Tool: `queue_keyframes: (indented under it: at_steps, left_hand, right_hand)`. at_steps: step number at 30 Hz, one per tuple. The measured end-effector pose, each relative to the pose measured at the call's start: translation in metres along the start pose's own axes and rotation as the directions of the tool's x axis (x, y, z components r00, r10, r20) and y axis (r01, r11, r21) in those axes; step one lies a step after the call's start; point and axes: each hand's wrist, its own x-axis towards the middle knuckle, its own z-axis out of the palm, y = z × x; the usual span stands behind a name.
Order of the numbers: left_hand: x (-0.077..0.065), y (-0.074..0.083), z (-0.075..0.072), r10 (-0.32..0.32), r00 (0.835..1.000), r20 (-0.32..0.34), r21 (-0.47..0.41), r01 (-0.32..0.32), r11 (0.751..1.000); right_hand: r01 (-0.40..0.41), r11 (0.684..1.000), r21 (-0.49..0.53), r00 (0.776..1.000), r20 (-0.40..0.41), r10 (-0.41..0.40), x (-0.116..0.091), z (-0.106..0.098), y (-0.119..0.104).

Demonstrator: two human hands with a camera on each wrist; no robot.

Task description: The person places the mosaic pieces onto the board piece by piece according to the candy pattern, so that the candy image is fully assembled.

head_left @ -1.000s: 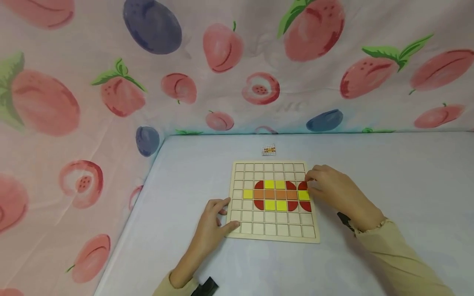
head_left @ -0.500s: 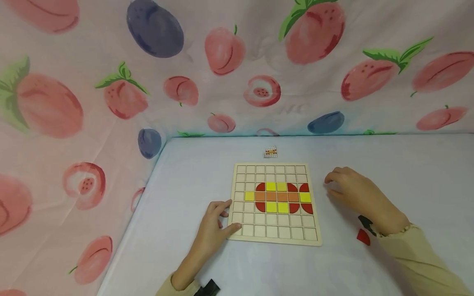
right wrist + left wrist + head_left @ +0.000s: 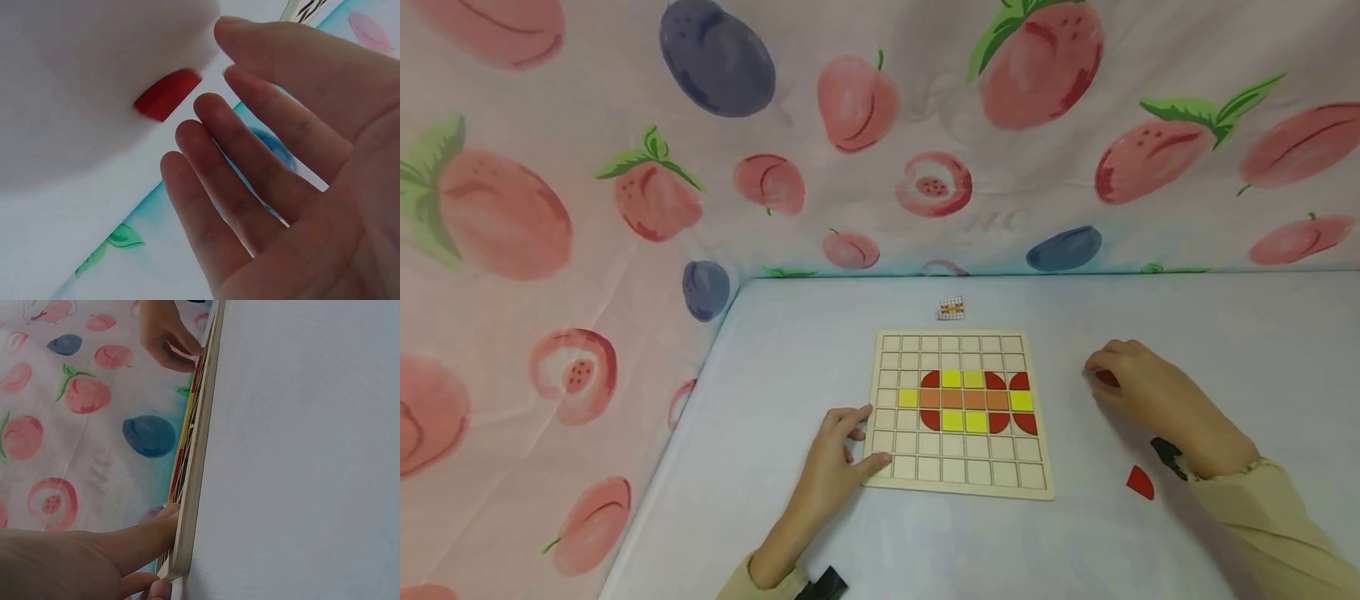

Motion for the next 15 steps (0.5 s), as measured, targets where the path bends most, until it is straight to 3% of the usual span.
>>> queue_keyframes:
  at_steps: [15]
  left_hand:
    - [0.000, 0.001, 0.000, -0.006, 1.000, -0.001, 0.004, 0.006, 1.000]
  right_hand:
    - [0.046, 0.999, 0.014, 0.999, 0.009, -0.046, 0.001, 0.002, 0.020]
